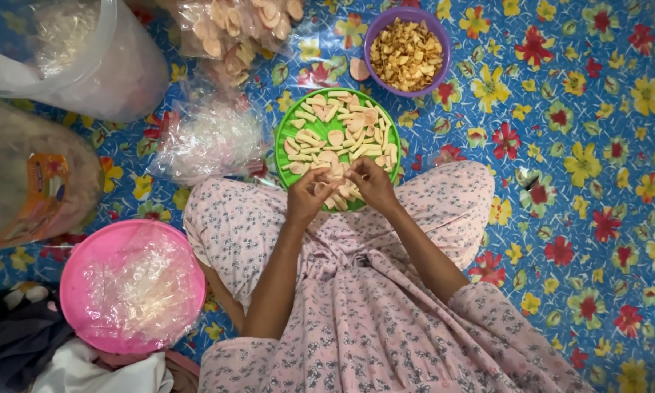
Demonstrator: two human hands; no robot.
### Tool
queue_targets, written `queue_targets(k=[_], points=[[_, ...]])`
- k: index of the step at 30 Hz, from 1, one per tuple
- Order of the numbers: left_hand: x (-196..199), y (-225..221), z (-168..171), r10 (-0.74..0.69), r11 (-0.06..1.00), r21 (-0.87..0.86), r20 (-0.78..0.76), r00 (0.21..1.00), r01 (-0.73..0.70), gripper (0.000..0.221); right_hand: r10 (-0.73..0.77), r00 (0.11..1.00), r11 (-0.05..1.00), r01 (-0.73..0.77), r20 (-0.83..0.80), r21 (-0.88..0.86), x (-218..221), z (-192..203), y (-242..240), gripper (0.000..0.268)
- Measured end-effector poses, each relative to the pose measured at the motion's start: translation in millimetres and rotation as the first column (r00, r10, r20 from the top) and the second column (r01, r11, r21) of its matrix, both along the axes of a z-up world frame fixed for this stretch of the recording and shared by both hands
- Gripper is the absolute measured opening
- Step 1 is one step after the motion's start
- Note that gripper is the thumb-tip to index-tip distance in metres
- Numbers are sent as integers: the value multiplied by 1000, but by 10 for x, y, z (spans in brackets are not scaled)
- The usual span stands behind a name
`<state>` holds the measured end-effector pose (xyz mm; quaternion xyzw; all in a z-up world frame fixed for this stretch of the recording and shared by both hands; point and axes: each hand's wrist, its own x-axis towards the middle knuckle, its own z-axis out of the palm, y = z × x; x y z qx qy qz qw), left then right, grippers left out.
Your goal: A person sitting on the floor picks up small snack pieces and arranges them onto a green plate.
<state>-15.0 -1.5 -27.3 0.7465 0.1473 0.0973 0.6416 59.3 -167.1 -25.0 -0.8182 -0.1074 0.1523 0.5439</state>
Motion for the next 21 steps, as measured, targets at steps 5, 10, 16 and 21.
queue_targets(k=[5,10,16,21], points=[[35,31,-155,-46,996,-72,81,996,51,33,135,989,988,-130,59,-83,-6,109,30,13],[28,8,-32,-28,998,-48,83,996,32,20,218,974,972,-211,65,-103,14,33,54,15],[30,40,33,-8,977,-213,-80,997,-9,16,150,978,988,-144,143,-56,54,-34,21,40],[77,9,-81,-50,976,-218,-90,995,29,20,174,982,985,-172,75,-25,41,-262,-43,15]])
